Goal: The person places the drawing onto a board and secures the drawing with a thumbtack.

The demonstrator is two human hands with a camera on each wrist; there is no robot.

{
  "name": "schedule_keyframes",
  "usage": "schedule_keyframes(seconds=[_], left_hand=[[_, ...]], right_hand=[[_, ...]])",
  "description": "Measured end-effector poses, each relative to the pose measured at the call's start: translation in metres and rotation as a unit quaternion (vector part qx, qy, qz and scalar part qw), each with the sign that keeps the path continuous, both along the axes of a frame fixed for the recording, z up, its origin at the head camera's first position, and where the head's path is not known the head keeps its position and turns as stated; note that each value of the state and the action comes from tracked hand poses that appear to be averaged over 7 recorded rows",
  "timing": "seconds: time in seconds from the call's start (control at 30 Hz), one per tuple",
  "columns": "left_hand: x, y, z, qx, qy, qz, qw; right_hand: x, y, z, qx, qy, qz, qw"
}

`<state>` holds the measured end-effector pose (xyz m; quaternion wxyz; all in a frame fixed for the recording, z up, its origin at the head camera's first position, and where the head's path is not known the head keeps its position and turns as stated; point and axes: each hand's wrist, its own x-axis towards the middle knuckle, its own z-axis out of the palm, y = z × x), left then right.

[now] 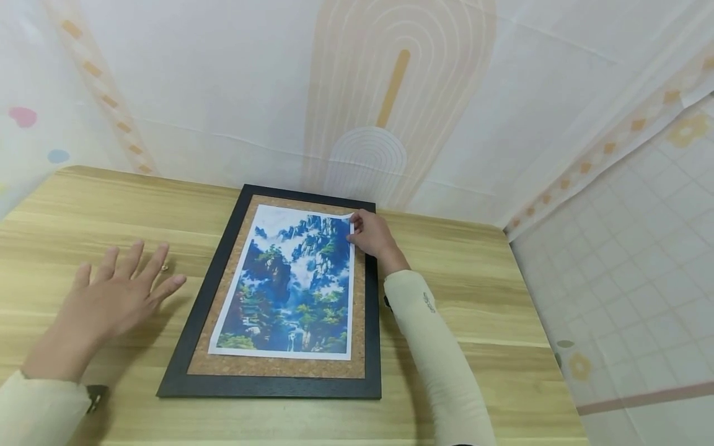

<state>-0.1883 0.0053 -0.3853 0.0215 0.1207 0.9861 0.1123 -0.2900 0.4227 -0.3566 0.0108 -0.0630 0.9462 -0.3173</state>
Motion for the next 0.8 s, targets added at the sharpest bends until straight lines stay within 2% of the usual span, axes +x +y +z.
schedule_keyframes(seconds=[0.2, 0.37, 0.5, 0.67, 0.8], left_hand=[[-0.011, -0.007, 0.001, 0.055, -0.028, 0.000, 0.9981], [-0.021, -0.012, 0.000, 0.102, -0.045, -0.023, 0.9935], [-0.030, -0.019, -0.002, 0.156, -0.052, -0.029, 0.9860], [-0.036, -0.025, -0.007, 0.211, -0.083, -0.008, 0.9738], [-0.038, -0.026, -0.011, 0.241, -0.087, 0.001, 0.9667]], right_hand=[[0.000, 0.001, 0.000, -0.002, -0.004, 0.000, 1.000], [0.001, 0.000, 0.000, -0.001, -0.007, -0.003, 1.000], [0.002, -0.001, 0.001, -0.004, -0.005, -0.004, 1.000], [0.002, -0.001, -0.001, -0.012, -0.003, -0.007, 1.000], [0.002, -0.001, -0.002, -0.014, -0.001, -0.012, 1.000]])
